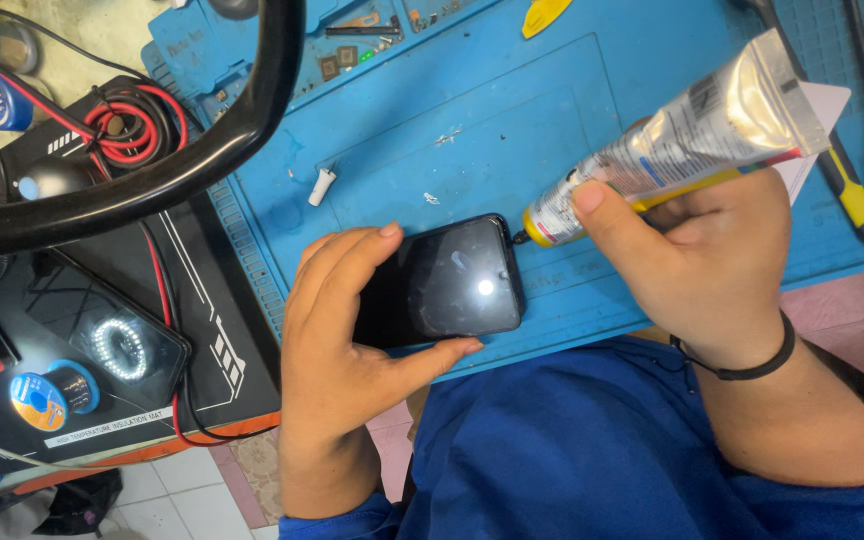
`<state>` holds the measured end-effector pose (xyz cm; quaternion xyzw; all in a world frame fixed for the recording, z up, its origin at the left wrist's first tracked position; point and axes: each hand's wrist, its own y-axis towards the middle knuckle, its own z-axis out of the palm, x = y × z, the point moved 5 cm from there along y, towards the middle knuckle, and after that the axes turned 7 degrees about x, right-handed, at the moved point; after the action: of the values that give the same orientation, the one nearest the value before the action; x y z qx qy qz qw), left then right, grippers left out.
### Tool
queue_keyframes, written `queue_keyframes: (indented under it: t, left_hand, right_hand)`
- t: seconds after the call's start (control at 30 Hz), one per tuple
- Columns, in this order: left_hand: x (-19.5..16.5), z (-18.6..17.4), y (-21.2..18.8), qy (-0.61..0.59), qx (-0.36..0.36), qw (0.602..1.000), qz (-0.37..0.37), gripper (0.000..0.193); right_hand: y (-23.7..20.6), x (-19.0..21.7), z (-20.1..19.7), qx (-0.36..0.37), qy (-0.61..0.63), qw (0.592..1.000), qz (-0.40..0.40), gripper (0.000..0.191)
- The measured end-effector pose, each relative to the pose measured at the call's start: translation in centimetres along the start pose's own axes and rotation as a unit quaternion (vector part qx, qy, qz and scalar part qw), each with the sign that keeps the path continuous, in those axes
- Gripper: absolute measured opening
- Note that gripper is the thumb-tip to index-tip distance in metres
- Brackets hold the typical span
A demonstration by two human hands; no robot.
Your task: The person sprays cleaning liquid onto a smartphone and wipes it, then works the screen away from the phone frame by hand. They pick up a tube of adhesive and squeeze a bead of glue along the edge of the separated screen assembly, rotating the phone as they apply it around the perimeter.
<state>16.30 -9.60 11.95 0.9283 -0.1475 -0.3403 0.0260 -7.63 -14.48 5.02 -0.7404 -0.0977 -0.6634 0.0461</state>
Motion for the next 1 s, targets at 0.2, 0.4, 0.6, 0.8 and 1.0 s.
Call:
queue_keyframes:
  t: [0.2, 0.4, 0.6, 0.8, 1.0]
  left_hand:
    - [0.0, -0.1, 0.0, -0.005, 0.001, 1.0, 0.003, 0.091]
    - [0.1, -0.1, 0.0, -0.006, 0.002, 1.0, 0.001, 0.091]
    - [0.3, 0.1, -0.1, -0.005, 0.003, 1.0, -0.001, 0.092]
    - [0.3, 0.2, -0.1, 0.0, 0.002, 1.0, -0.005, 0.092]
    - [-0.4, 0.2, -0.5, 0.027, 0.017, 0.999, -0.006, 0.091]
  right_hand:
    - [0.2, 0.2, 0.1, -0.012, 0.024, 0.999, 0.019, 0.013]
    - [0.2, 0.3, -0.1, -0.019, -0.007, 1.0, 0.021, 0.013]
    - [0.4, 0.6, 0.0, -0.016, -0.029, 0.999, -0.003, 0.014]
    - [0.7, 1.0, -0.1, -0.022, -0.031, 0.999, 0.019, 0.013]
    - [-0.5, 0.7, -1.5, -0.122, 0.057, 0.99, 0.049, 0.012]
